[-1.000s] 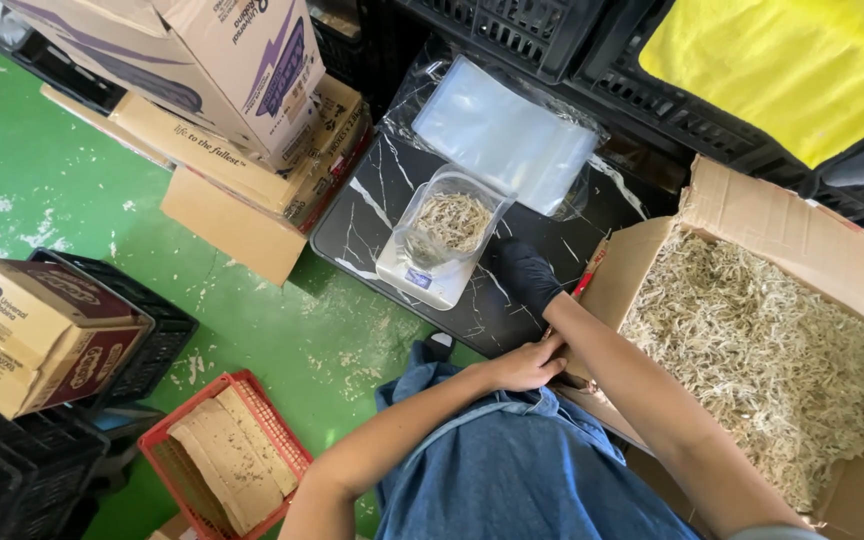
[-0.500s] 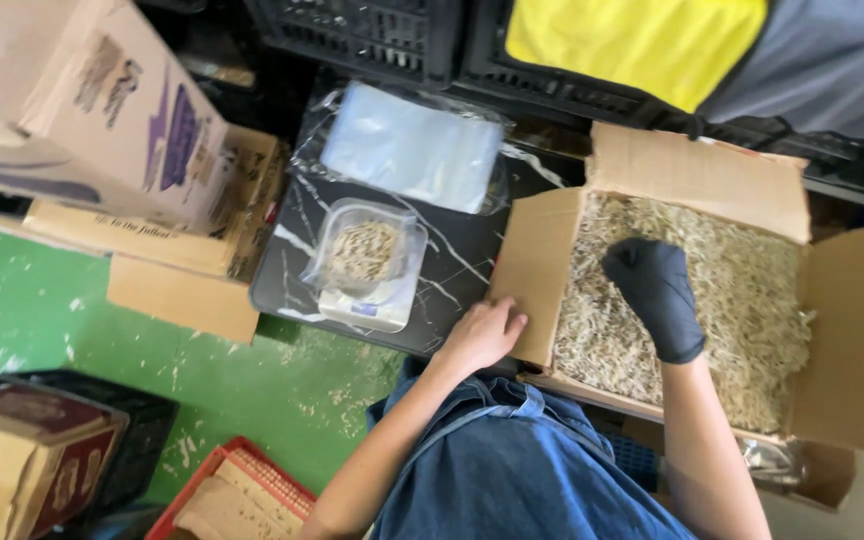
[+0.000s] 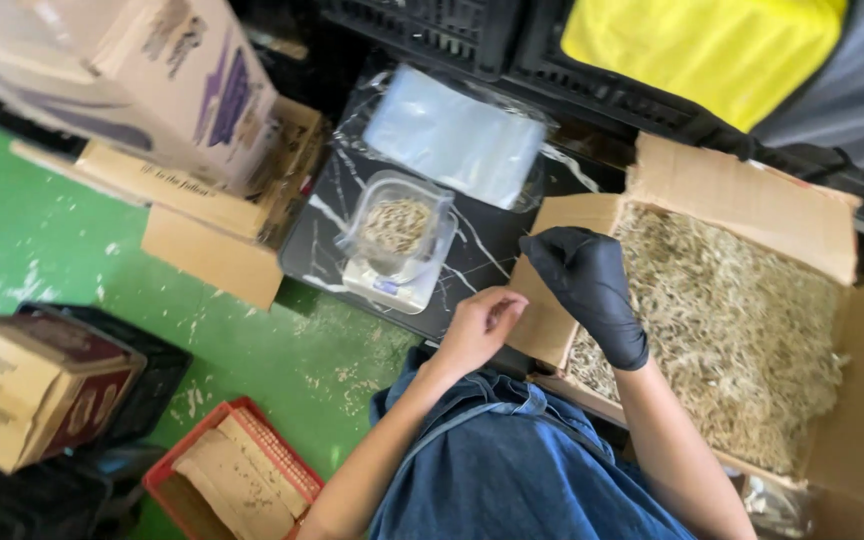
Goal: The person transfers dried shredded food from a large box into small plastic bags, weighs each bag on a digital scale, and organizes the bags on a table.
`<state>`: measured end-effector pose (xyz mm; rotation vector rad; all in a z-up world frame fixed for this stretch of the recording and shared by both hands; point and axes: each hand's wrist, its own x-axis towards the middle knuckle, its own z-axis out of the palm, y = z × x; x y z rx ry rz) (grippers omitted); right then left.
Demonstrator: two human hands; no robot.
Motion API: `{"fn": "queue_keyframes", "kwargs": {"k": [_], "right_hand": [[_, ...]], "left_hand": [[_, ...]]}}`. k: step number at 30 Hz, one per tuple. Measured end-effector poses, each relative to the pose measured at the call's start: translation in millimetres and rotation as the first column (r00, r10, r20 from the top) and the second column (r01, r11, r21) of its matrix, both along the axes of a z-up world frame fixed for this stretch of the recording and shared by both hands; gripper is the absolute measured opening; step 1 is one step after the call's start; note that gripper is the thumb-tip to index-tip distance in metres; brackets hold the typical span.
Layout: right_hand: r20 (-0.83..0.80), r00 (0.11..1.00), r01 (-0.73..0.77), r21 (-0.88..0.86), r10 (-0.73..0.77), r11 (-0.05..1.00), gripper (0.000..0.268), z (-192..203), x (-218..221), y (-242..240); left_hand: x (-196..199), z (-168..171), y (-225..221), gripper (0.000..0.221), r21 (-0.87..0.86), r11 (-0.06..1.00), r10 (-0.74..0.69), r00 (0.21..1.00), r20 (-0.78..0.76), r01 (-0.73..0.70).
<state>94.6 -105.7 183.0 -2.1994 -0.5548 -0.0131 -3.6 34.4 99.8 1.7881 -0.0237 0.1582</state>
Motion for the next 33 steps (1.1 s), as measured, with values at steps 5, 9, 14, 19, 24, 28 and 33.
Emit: {"fn": "queue_keyframes", "kwargs": {"k": [5,9,14,19,24,28,33], "right_hand": [[-0.183,0.908,-0.307,0.321,0.377,0.896,0.051,17.0,29.5,55.7],[-0.284,0.608,-0.396,0.701,0.742,0.593,0.082,-22.7,52.0,99.9],[-0.247,0.812,-0.210,0.721,0.528,0.660,0.015,-53.3,48.2,138.7],[-0.248,0.905,-0.042,0.756,0.345,0.653,0.015,-52.5,45.7,144.7],[-0.262,0.958,0.117,0.724,0.114,0.680,0.010,-51.7,51.1,146.7],[-0.325,0.945,0.242,0.744,0.022,0.622,0.011,-9.3,29.4,144.7],[-0.165,0.974,-0.022,0.614,0.155,0.789,0.015,1.8,30.4,131.7]], "left_hand": [[-31.8,-24.8,77.8,0.009,0.017,0.899,0.421,0.872,0.249,-0.438],[-14.6,-5.8,147.8,0.061,-0.014,0.826,0.512,0.738,0.439,-0.564],[30.4,-3.1,169.5,0.031,-0.054,0.902,0.403,0.791,0.459,-0.428],[41.3,15.1,163.8,0.014,-0.143,0.768,0.626,0.686,0.369,-0.624],[54.4,40.0,156.8,0.016,-0.223,0.709,0.705,0.657,0.267,-0.670],[48.6,67.2,193.8,0.010,-0.088,0.924,0.380,0.915,0.132,-0.371],[58.9,136.5,178.2,0.010,0.439,0.898,-0.098,0.977,0.191,0.005]]}}
